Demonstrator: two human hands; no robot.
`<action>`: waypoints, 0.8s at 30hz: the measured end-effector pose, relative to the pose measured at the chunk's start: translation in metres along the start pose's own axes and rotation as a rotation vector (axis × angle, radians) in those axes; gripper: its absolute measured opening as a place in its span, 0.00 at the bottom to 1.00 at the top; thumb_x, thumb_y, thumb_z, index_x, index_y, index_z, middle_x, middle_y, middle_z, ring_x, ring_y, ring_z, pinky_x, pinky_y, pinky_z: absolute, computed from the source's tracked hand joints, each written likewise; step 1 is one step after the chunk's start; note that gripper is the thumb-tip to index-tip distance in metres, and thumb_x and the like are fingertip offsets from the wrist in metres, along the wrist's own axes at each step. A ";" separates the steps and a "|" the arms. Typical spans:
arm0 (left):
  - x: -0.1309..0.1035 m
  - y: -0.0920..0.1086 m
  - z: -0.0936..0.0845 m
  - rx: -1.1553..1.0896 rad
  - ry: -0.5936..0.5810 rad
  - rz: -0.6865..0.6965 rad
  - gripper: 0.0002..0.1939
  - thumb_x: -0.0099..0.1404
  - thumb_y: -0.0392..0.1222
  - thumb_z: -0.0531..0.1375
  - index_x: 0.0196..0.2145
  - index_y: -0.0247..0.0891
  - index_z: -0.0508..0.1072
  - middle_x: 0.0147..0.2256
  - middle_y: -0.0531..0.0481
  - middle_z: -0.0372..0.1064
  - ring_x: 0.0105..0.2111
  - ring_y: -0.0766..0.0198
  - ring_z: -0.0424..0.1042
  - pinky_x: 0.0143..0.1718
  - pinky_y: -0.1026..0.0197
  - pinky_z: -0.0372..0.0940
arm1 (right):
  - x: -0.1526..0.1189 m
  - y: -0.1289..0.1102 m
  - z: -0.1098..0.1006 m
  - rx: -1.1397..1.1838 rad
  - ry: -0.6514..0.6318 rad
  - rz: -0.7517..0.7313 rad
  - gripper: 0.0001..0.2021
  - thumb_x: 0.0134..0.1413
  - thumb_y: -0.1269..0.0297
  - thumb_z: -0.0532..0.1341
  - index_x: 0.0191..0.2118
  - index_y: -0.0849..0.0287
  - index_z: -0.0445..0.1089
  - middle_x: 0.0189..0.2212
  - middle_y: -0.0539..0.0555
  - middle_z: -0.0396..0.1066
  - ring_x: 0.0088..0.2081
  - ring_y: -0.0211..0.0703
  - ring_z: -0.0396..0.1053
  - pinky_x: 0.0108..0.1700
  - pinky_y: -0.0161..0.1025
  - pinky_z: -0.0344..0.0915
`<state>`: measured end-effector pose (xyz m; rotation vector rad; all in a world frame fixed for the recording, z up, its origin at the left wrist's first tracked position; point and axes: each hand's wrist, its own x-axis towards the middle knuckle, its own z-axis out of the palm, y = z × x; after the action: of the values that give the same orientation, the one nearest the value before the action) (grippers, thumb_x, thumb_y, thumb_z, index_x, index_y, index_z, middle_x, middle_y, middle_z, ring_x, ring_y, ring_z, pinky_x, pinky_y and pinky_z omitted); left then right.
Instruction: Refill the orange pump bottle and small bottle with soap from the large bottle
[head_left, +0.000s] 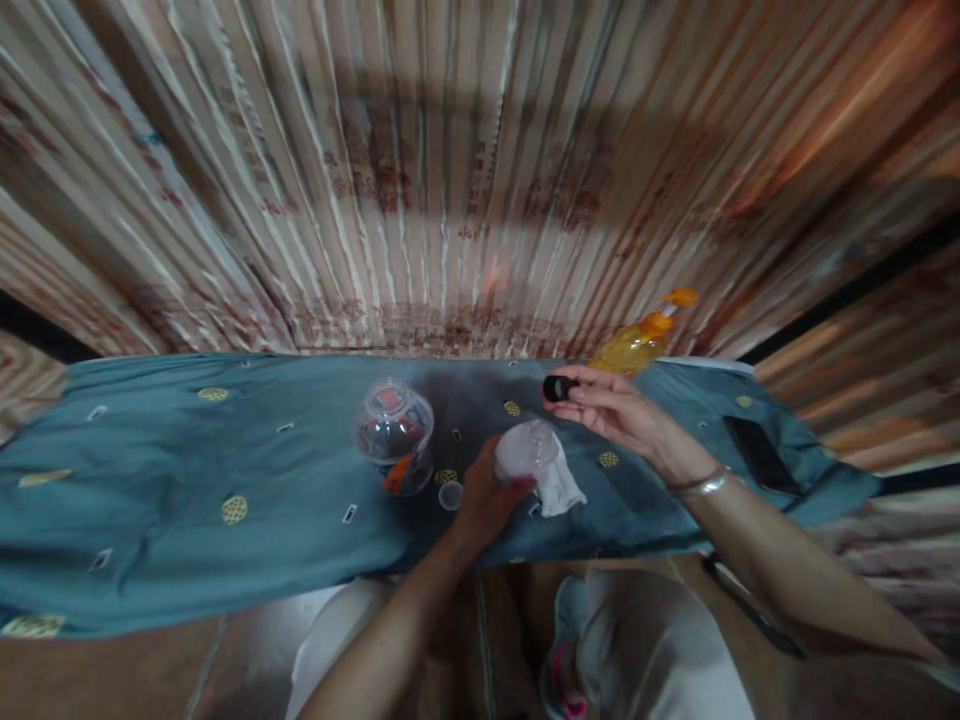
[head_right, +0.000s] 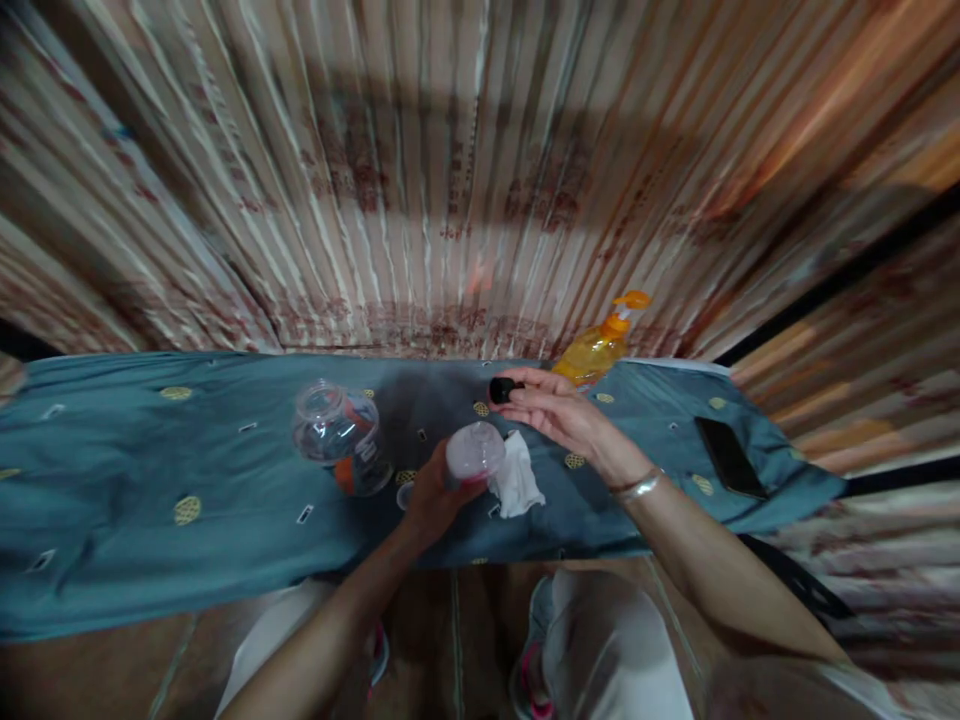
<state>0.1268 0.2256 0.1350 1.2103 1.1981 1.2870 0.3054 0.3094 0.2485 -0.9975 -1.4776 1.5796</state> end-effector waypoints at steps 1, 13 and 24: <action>0.001 -0.001 0.000 0.009 0.009 0.006 0.29 0.47 0.42 0.72 0.48 0.41 0.71 0.45 0.45 0.75 0.46 0.47 0.73 0.50 0.47 0.67 | -0.015 -0.009 0.000 -0.098 0.006 -0.033 0.18 0.46 0.57 0.69 0.45 0.55 0.75 0.39 0.54 0.80 0.38 0.46 0.78 0.42 0.43 0.74; 0.008 -0.007 0.004 -0.030 0.004 0.064 0.27 0.48 0.43 0.69 0.46 0.40 0.70 0.39 0.49 0.76 0.39 0.55 0.74 0.43 0.53 0.68 | -0.038 -0.067 0.037 -1.292 -0.320 -0.410 0.17 0.60 0.68 0.57 0.54 0.57 0.70 0.49 0.56 0.76 0.49 0.48 0.74 0.51 0.43 0.68; 0.009 -0.010 0.005 0.017 0.012 0.129 0.26 0.49 0.43 0.70 0.46 0.39 0.72 0.38 0.50 0.75 0.38 0.56 0.73 0.41 0.56 0.67 | -0.020 -0.074 0.044 -1.403 -0.435 -0.371 0.13 0.53 0.71 0.63 0.45 0.57 0.75 0.39 0.55 0.79 0.40 0.47 0.75 0.42 0.39 0.66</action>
<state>0.1314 0.2355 0.1252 1.3120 1.1570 1.3828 0.2746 0.2768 0.3247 -0.9352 -2.9599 0.2967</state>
